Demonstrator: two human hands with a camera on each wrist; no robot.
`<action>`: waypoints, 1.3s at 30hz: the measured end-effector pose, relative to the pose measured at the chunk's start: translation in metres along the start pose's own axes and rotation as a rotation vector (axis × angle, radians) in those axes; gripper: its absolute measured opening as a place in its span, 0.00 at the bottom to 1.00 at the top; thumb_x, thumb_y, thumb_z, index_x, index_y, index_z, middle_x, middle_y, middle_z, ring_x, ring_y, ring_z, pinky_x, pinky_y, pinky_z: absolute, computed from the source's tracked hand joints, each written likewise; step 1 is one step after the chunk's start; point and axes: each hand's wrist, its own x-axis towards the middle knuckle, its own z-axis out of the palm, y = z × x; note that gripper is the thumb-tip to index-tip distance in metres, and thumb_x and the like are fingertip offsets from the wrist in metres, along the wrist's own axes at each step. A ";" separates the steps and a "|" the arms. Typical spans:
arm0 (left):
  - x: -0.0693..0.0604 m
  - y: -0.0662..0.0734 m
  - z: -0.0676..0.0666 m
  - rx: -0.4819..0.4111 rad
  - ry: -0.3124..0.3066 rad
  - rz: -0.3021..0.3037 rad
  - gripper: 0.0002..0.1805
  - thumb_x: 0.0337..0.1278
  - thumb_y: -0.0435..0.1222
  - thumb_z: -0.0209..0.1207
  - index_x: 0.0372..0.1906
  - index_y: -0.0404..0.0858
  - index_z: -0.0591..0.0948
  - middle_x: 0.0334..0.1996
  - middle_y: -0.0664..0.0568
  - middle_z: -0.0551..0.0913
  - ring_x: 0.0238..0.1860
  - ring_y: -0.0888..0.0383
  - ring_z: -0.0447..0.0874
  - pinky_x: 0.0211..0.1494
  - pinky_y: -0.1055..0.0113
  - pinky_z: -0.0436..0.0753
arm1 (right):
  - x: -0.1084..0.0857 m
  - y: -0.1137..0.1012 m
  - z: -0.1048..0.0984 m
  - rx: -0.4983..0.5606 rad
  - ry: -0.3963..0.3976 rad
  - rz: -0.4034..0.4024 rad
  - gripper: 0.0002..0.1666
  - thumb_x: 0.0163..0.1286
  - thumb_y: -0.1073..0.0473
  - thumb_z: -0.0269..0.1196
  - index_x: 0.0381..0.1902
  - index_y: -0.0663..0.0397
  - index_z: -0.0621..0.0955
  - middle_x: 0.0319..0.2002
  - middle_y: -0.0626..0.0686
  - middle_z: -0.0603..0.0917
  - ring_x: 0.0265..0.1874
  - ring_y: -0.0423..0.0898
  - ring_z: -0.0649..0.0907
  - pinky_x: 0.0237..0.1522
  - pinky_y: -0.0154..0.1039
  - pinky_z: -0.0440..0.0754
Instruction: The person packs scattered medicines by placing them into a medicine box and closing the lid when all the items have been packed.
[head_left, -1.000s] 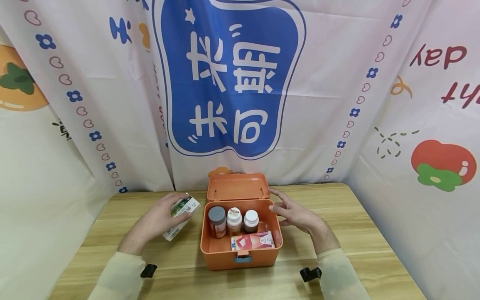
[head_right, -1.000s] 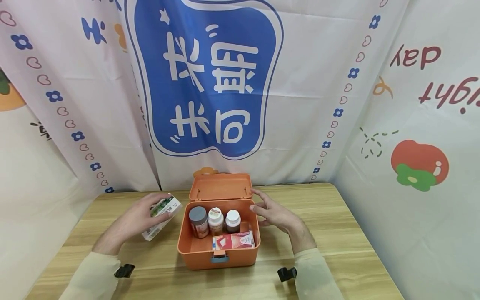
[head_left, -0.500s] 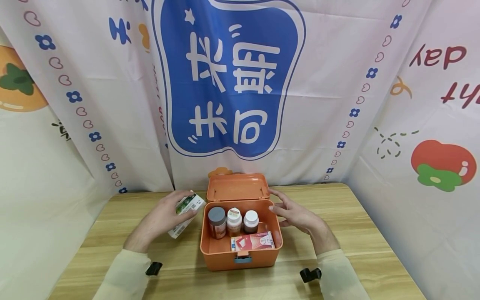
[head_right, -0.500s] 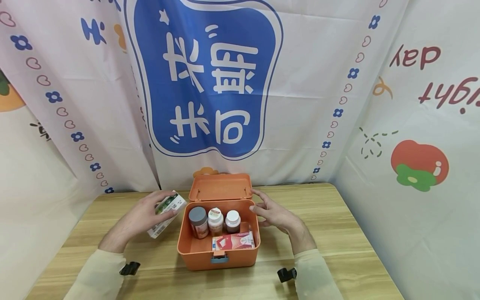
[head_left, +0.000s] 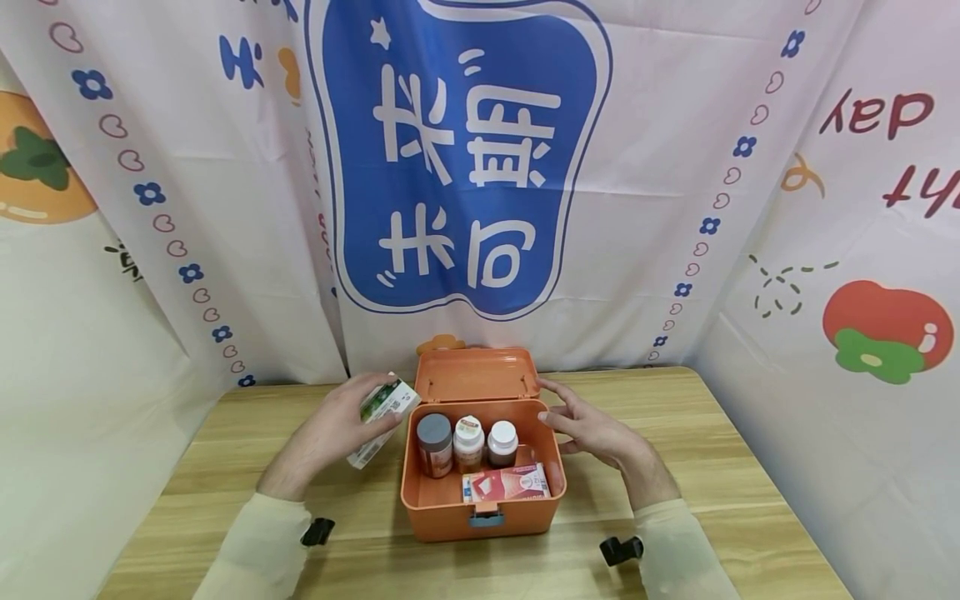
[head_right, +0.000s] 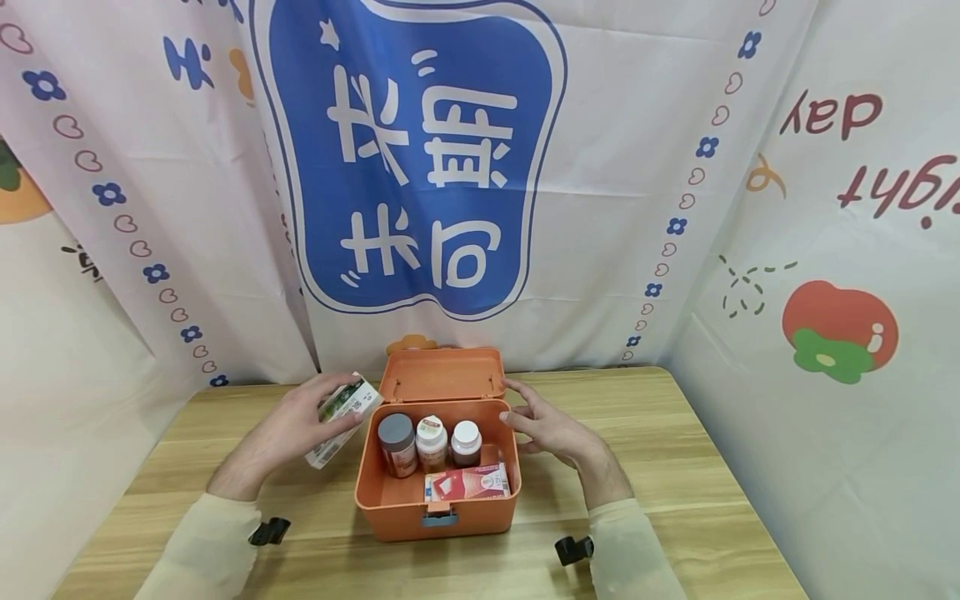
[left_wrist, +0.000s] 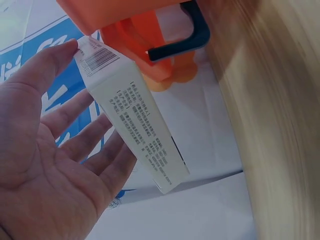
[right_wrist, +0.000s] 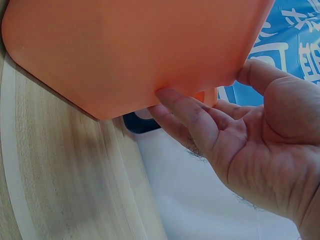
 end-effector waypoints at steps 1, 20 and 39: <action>0.000 0.001 0.000 -0.002 0.000 -0.001 0.38 0.80 0.52 0.75 0.85 0.43 0.80 0.83 0.36 0.80 0.68 0.39 0.88 0.68 0.36 0.91 | 0.000 0.000 0.000 0.000 0.000 0.001 0.47 0.97 0.50 0.58 0.99 0.44 0.47 0.85 0.76 0.74 0.81 0.73 0.82 0.72 0.64 0.93; 0.005 0.031 -0.005 -0.025 0.005 0.047 0.37 0.81 0.53 0.73 0.86 0.47 0.80 0.86 0.39 0.78 0.72 0.39 0.86 0.72 0.34 0.89 | -0.001 0.000 0.000 -0.002 -0.006 -0.010 0.48 0.97 0.51 0.58 1.00 0.45 0.46 0.85 0.77 0.74 0.82 0.74 0.81 0.73 0.64 0.93; 0.007 0.071 0.002 -0.057 -0.009 0.127 0.35 0.79 0.49 0.76 0.85 0.50 0.81 0.87 0.45 0.77 0.74 0.40 0.85 0.75 0.35 0.90 | 0.001 0.001 0.000 -0.001 -0.007 -0.007 0.47 0.98 0.51 0.57 1.00 0.44 0.46 0.85 0.77 0.74 0.81 0.74 0.82 0.74 0.64 0.92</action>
